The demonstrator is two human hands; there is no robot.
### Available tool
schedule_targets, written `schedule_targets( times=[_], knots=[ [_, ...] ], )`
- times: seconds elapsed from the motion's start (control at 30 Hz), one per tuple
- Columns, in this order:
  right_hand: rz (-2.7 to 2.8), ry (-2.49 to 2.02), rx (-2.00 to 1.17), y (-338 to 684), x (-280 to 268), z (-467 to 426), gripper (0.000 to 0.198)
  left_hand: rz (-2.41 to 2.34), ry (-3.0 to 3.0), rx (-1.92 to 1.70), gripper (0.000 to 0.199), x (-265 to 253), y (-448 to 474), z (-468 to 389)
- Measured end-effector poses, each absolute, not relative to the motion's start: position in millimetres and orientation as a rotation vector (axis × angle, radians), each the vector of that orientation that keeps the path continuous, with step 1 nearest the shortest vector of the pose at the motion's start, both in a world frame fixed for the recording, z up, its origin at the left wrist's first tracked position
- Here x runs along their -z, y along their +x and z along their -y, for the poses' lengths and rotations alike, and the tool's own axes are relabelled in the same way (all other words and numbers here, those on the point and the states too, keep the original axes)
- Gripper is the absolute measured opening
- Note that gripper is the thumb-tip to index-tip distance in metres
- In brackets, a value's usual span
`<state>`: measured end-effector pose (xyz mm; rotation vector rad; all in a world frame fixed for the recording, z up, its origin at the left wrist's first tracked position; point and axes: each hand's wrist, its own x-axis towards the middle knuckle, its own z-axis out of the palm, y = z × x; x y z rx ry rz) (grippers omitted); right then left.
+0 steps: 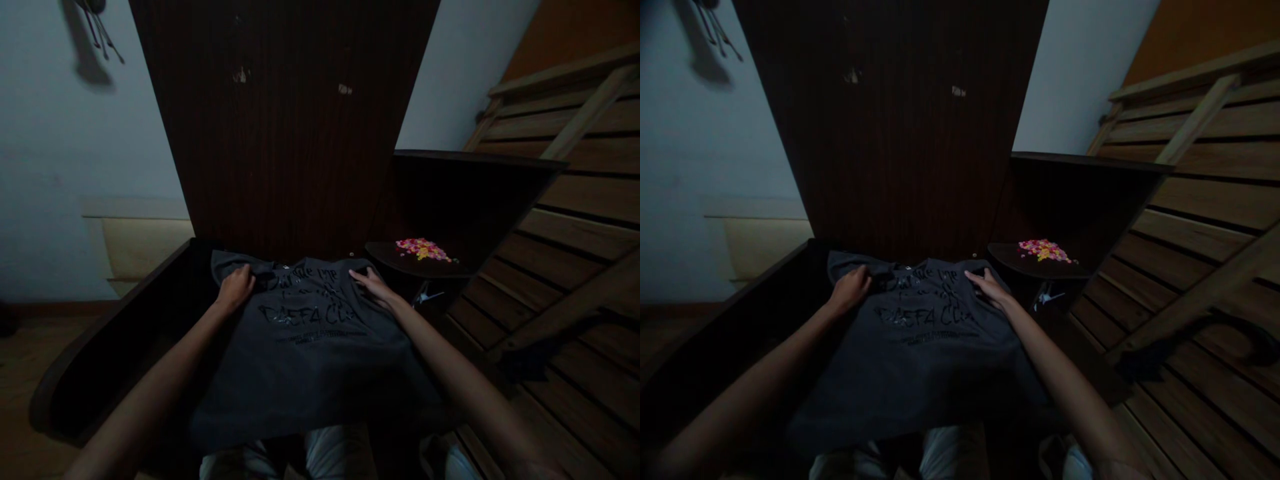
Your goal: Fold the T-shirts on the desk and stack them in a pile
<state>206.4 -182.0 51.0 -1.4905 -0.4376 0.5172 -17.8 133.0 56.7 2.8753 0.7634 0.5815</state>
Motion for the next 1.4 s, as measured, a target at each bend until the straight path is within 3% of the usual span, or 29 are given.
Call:
schedule_targets(
  times=[0.2,0.33,0.5,0.6,0.67,0.8,0.9,0.97,1.17,1.4],
  knots=[
    [0.584,-1.480,-0.030,224.9,-58.3,175.0,0.085,-1.153,2.132,-1.108,0.030,-94.5,-35.8,-167.4],
    [0.499,-1.563,0.155,232.2,-49.7,188.4,0.069,-1.296,1.925,-1.257,0.039,-105.5,-57.9,-190.5],
    [0.262,-1.814,-0.103,231.8,-41.6,210.2,0.029,-1.136,2.265,-1.199,0.071,-91.6,-76.7,-204.3],
    [0.177,-2.086,-0.102,230.0,-52.0,216.0,0.040,-0.995,2.546,-1.074,0.078,-85.2,-79.2,-203.6],
    [0.152,-2.320,0.051,228.3,-63.4,214.6,0.046,-0.795,2.808,-1.017,0.075,-85.4,-78.7,-200.5],
    [0.258,-2.655,0.394,220.8,-83.8,201.1,0.036,-0.260,3.159,-0.755,0.055,-90.9,-72.9,-192.0],
    [0.409,-2.687,0.505,209.7,-91.6,182.0,0.028,-0.367,3.132,-0.589,0.027,-94.5,-66.7,-186.4],
    [0.521,-2.662,0.541,200.4,-93.8,164.9,0.024,-0.646,2.993,-0.650,0.022,-97.0,-64.2,-184.9],
    [1.126,-2.391,0.366,176.1,-87.9,94.9,0.014,-1.384,2.243,-1.109,0.051,-108.4,-74.4,-197.3],
    [1.239,-2.137,-0.157,160.6,-64.2,-7.7,0.023,-1.457,2.195,-0.951,0.049,-103.4,-99.2,-207.2]
  ],
)
